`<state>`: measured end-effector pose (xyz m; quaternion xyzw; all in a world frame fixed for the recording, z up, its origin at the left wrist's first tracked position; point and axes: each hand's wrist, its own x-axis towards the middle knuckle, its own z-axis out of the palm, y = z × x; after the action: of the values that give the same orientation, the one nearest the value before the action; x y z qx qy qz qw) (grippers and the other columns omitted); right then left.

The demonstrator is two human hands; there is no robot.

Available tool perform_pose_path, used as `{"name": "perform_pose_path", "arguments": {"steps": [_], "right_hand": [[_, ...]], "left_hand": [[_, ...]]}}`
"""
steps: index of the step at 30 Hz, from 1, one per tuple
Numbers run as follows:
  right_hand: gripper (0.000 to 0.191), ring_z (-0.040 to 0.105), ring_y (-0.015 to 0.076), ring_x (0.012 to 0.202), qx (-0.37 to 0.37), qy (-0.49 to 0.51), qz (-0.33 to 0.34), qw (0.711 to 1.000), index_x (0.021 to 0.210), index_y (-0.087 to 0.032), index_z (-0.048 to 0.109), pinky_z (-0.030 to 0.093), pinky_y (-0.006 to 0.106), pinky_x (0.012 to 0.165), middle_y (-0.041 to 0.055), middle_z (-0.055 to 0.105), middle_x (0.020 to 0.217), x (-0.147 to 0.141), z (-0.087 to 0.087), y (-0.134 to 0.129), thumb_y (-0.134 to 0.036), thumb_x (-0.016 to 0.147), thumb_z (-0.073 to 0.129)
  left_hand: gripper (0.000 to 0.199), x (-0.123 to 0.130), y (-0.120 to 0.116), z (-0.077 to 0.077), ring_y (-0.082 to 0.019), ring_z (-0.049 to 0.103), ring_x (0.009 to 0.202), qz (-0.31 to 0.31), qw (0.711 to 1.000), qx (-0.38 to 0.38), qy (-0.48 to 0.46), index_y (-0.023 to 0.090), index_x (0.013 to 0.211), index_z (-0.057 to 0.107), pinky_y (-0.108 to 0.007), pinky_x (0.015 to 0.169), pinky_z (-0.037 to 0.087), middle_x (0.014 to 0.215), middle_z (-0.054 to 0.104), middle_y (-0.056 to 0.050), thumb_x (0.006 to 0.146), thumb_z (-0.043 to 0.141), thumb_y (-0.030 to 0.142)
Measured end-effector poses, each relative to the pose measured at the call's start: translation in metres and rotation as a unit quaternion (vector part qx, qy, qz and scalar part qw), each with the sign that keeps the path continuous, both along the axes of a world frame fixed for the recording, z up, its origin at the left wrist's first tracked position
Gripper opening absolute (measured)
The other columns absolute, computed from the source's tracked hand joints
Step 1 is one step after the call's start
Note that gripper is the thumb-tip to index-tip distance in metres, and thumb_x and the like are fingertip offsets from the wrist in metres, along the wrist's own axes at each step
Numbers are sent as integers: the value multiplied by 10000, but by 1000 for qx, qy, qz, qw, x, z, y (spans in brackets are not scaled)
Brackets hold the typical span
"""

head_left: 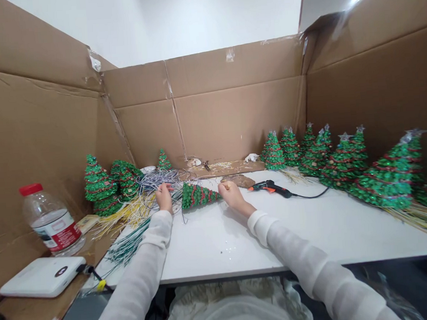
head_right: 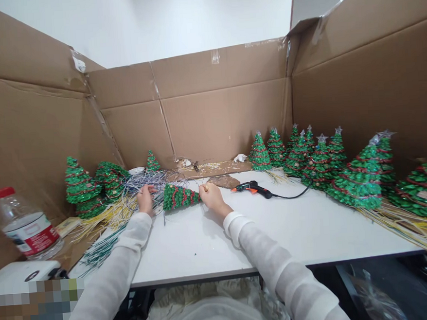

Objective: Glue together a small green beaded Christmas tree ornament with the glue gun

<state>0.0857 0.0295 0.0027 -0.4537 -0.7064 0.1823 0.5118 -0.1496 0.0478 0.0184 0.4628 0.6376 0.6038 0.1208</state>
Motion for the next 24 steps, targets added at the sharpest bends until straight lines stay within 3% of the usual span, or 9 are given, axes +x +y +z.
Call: {"name": "perform_pose_path", "arguments": {"steps": [3,6,8,11,14,16,17,19,24], "right_hand": [[247,288,114,487,-3,-9,-5,1000,441,-212,276,205,249,496,-30,291,455,0,0,-1,-225,682,331],[240,282,113,482,-2,-11,-5,1000,444,-211,275,196,252,492,-30,292,453,-1,1,-2,-220,678,328],[239,277,112,475,-2,-10,-6,1000,444,-211,267,190,253,487,-31,283,451,-2,1,-2,-212,675,328],[250,272,109,465,1,-15,-8,1000,439,-210,254,187,255,483,-33,266,447,-3,2,-3,-207,676,335],[261,281,109,470,6,-19,-15,1000,435,-206,255,194,254,486,-31,278,449,-3,2,-3,-207,683,338],[255,292,111,481,12,-16,-19,1000,440,-206,278,205,250,488,-28,304,454,-2,2,-3,-210,688,340],[251,296,112,486,15,-15,-20,1000,444,-207,292,212,247,490,-27,316,456,-2,2,-3,-212,689,342],[245,297,112,490,22,-12,-19,1000,449,-207,308,223,245,495,-27,333,459,-1,2,-3,-214,692,342],[259,272,106,464,23,-13,-16,1000,435,-206,297,203,251,484,-32,317,441,-3,-2,-7,-216,691,330]], "left_hand": [[286,-18,-7,18,-176,538,851,166,978,93,-90,136,1008,463,-334,804,419,915,549,-81,766,361,250],[402,-32,-23,37,-210,460,1007,324,919,225,-27,146,1072,411,-394,920,316,1045,478,-104,672,451,129],[389,-35,-35,46,-239,414,1075,355,896,265,22,152,1079,419,-450,949,254,1077,452,-122,696,410,90],[309,-20,-47,47,-264,369,1128,304,891,291,172,164,1023,500,-485,961,208,1110,447,-131,757,363,89],[228,23,-53,34,-252,433,1046,97,884,244,387,191,887,576,-468,955,229,964,527,-92,769,398,113],[247,59,-55,20,-231,457,1027,-73,826,190,526,220,938,590,-427,958,259,992,559,-76,785,412,145],[277,75,-55,13,-232,449,1049,-122,796,166,569,223,1007,577,-416,964,265,1050,557,-80,789,417,160],[360,98,-55,1,-250,411,1118,-151,762,134,615,196,1142,512,-416,985,262,1171,514,-100,795,417,192],[442,99,-49,-14,-265,382,1161,-127,764,92,626,131,1212,443,-425,1019,243,1179,516,-119,774,432,195]]}}
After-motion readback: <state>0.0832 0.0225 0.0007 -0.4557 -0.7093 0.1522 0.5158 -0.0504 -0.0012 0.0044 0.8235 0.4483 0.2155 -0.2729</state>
